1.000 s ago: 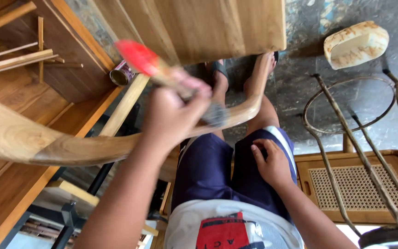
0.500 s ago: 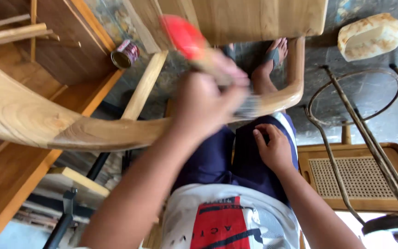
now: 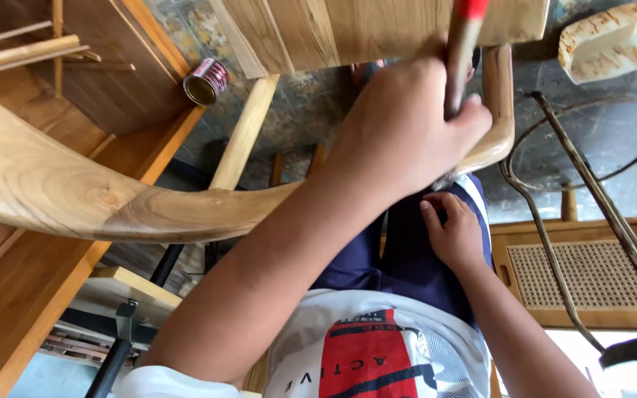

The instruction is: Applying a clear finish or stain to a wooden chair using a paintbrush

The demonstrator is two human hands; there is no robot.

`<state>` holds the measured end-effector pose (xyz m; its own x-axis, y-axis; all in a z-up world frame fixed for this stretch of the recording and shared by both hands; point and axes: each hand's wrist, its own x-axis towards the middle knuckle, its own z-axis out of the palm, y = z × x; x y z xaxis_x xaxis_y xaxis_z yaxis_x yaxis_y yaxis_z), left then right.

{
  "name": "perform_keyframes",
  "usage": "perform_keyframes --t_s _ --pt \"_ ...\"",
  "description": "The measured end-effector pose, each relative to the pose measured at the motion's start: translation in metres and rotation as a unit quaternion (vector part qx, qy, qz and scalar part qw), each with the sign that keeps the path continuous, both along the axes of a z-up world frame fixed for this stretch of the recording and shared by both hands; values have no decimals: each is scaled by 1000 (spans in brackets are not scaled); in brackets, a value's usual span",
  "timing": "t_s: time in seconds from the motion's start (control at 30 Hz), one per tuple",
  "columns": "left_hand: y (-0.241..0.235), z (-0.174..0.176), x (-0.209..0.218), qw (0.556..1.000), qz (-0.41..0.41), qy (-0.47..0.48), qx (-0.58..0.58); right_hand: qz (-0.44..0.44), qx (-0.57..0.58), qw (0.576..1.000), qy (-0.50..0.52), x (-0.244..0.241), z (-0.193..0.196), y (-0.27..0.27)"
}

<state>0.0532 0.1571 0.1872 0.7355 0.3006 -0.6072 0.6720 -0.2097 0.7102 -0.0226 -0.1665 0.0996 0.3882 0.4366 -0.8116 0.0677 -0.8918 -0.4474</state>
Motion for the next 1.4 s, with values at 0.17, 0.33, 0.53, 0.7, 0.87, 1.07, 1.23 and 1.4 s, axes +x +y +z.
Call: perform_keyframes --t_s 0.17,0.33,0.53,0.7,0.87,1.07,1.23,1.4 --pt "51 38 -47 984 60 158 -51 -14 6 1000 -3 4 5 -3" --pt "111 94 -88 880 -51 452 139 -15 11 1000 -10 0 -7 -4" --pt "49 34 -15 915 -171 361 60 7 43 999 -12 -3 -6 1" --pt "-31 -31 48 995 -63 71 -9 6 -19 1000 3 -5 1 -5" --pt "-1 -19 4 993 44 104 -31 -23 -5 1000 9 -10 -1 -9" --pt "101 64 -25 825 -70 561 20 -45 -12 999 12 -16 -6 -14" --pt "111 37 -23 854 -96 511 23 -42 -12 999 13 -16 -6 -10" --pt "77 -57 -39 958 -1 286 -10 -47 -35 998 31 -18 -4 -5"
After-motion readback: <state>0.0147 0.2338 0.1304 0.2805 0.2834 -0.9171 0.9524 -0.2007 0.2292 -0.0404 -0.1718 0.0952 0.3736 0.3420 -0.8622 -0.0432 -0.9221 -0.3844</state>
